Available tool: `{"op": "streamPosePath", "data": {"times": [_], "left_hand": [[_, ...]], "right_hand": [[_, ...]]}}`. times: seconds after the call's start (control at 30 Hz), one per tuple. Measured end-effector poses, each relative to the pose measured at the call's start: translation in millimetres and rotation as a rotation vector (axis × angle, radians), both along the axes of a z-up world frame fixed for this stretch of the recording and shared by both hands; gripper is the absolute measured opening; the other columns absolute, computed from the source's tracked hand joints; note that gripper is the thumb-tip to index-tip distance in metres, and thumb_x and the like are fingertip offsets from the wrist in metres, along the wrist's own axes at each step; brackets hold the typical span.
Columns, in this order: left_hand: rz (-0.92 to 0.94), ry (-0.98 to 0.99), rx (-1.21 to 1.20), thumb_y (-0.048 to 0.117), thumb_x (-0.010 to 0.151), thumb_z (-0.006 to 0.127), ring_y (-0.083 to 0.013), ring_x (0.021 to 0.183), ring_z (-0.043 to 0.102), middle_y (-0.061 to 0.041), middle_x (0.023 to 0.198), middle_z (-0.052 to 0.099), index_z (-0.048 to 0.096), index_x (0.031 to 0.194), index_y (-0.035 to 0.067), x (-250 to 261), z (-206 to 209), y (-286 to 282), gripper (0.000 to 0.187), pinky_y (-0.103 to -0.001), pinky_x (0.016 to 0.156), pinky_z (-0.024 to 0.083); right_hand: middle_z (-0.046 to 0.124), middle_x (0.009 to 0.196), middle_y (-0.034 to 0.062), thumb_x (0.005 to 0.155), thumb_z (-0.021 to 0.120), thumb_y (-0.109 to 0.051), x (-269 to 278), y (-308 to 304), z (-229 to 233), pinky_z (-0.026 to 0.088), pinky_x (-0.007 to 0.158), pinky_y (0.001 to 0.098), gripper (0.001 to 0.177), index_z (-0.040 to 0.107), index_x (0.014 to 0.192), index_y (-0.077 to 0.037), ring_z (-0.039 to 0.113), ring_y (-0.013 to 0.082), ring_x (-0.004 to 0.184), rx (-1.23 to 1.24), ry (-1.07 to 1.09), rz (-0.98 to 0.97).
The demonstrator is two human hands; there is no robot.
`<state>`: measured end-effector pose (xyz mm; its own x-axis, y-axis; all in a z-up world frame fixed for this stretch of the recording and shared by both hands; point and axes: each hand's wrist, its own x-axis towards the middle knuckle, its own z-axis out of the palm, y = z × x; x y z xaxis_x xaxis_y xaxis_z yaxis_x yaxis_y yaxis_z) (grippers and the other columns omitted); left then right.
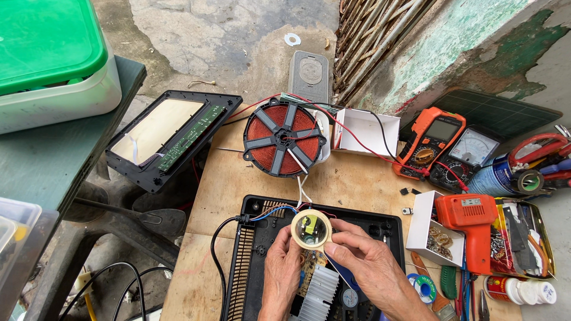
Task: The person holds a green circuit board attached to a heatsink and uses a magnifying glass to inspect the components. They then use a blue UV flashlight to examine the board under ultraviolet light.
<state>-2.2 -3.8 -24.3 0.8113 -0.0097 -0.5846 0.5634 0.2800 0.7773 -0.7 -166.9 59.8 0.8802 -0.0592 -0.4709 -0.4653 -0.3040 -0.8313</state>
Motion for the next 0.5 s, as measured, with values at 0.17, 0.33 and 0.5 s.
{"op": "streamPosePath", "data": {"times": [0.17,0.33,0.5], "left_hand": [[-0.024,0.000,0.029,0.040,0.104,0.063,-0.0084,0.087,0.060,0.005,0.098,0.078,0.085,0.125,0.019,1,6,2,0.037,-0.026,0.087,0.051],[-0.019,-0.006,0.035,0.041,0.101,0.067,-0.0079,0.084,0.059,0.006,0.092,0.076,0.086,0.123,0.019,1,3,1,0.037,-0.026,0.085,0.050],[-0.015,0.028,0.021,0.037,0.101,0.067,-0.0074,0.086,0.061,0.005,0.093,0.078,0.087,0.123,0.019,2,13,3,0.035,-0.026,0.087,0.051]], "right_hand": [[0.077,0.158,0.0034,0.092,0.082,-0.019,0,0,1,0.053,0.122,0.0333,0.028,0.099,0.111,-0.009,0.062,0.0085,0.154,-0.003,-0.004,0.013],[0.076,0.159,0.0025,0.092,0.081,-0.025,0,-1,4,0.050,0.123,0.0324,0.031,0.100,0.114,-0.013,0.061,0.0072,0.155,-0.031,0.011,0.051],[0.075,0.160,0.0039,0.092,0.082,-0.023,-1,-1,4,0.049,0.122,0.0335,0.030,0.099,0.112,-0.010,0.059,0.0074,0.157,0.004,0.004,0.043]]}}
